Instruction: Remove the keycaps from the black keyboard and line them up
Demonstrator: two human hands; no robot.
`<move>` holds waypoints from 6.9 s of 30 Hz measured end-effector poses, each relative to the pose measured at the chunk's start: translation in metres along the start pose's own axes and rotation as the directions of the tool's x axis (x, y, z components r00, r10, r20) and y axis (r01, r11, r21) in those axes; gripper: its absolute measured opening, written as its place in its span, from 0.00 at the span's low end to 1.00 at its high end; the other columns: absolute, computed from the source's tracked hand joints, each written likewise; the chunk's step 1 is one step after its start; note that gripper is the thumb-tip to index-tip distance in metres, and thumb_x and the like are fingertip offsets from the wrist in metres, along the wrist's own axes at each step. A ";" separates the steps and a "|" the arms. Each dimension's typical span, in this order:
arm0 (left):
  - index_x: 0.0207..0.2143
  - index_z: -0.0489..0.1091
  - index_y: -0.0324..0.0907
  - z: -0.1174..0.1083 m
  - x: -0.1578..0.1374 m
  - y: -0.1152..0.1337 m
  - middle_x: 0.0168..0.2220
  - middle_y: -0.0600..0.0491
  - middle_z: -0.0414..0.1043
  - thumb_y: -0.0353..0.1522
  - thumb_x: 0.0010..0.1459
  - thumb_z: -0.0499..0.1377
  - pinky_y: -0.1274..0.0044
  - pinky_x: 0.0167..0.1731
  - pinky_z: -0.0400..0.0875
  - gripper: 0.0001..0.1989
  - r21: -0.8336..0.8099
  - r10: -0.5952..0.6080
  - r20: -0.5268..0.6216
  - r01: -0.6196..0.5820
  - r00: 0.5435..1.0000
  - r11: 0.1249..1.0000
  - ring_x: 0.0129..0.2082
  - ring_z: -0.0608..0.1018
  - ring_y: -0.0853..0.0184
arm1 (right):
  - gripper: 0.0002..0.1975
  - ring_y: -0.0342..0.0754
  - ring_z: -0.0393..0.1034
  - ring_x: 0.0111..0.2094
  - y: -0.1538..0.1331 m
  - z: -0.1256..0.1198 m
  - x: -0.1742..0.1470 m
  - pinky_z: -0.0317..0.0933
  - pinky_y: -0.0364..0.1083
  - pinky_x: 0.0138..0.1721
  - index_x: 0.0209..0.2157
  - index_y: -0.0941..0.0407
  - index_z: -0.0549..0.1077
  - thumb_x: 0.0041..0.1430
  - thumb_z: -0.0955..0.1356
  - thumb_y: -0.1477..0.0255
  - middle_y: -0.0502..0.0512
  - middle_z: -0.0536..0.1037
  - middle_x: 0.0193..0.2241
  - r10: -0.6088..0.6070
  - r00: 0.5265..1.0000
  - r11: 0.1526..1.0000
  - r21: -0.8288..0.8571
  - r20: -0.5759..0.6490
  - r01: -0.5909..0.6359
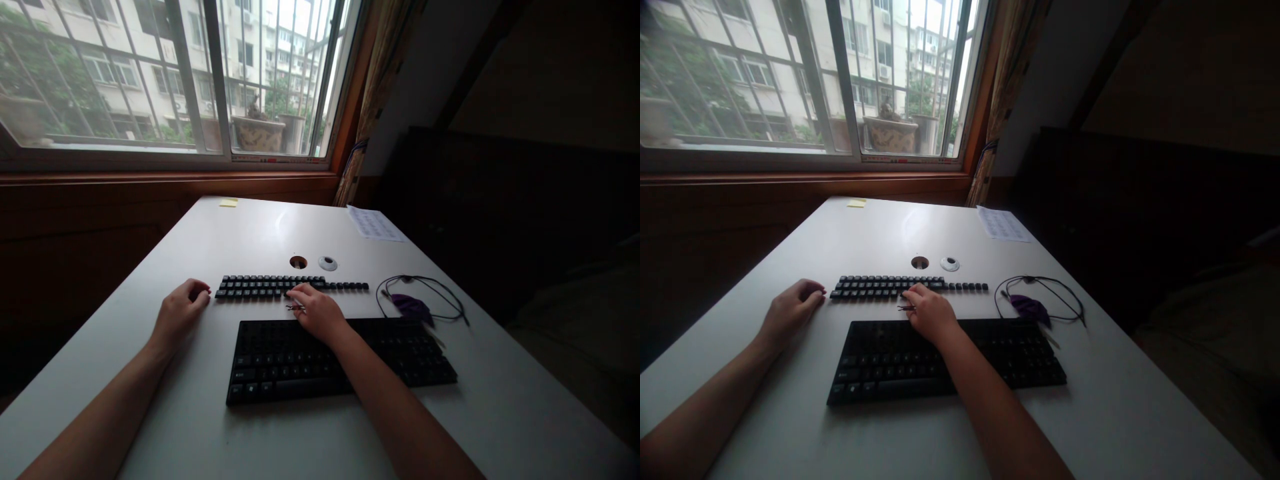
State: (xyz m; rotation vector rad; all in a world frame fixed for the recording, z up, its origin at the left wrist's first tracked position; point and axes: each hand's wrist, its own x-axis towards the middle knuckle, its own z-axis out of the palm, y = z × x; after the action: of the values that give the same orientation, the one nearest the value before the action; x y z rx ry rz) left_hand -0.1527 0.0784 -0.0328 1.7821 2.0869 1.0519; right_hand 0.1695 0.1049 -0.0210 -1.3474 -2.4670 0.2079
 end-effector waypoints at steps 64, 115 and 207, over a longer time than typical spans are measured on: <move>0.36 0.72 0.43 0.001 0.000 0.002 0.35 0.51 0.77 0.38 0.54 0.54 0.74 0.36 0.68 0.11 -0.005 0.012 -0.008 -0.012 1.000 1.000 0.34 0.77 0.61 | 0.26 0.51 0.68 0.53 -0.004 -0.001 0.003 0.65 0.49 0.52 0.60 0.50 0.64 0.60 0.65 0.72 0.53 0.63 0.61 -0.043 0.995 0.999 -0.005 0.086 0.043; 0.36 0.72 0.43 -0.001 0.000 0.003 0.35 0.51 0.77 0.38 0.53 0.55 0.73 0.39 0.70 0.11 0.007 0.016 0.008 -0.016 1.000 1.000 0.36 0.78 0.61 | 0.27 0.52 0.68 0.53 -0.010 -0.007 0.002 0.66 0.48 0.49 0.62 0.51 0.61 0.60 0.64 0.71 0.56 0.63 0.60 -0.028 0.996 0.995 -0.096 0.085 0.036; 0.43 0.70 0.43 0.013 -0.061 0.070 0.32 0.50 0.69 0.27 0.63 0.52 0.75 0.30 0.64 0.10 -0.186 0.778 0.400 -0.788 0.485 0.587 0.30 0.71 0.66 | 0.16 0.42 0.63 0.19 0.013 -0.053 -0.081 0.54 0.43 0.26 0.22 0.54 0.69 0.63 0.66 0.64 0.46 0.68 0.16 0.083 0.944 0.976 0.216 -0.319 -0.013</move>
State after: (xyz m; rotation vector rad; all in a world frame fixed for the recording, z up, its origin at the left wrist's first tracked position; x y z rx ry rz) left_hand -0.0751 0.0281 -0.0159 2.7609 0.9453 0.6244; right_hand 0.2390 0.0426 0.0082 -1.2402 -2.0758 0.2303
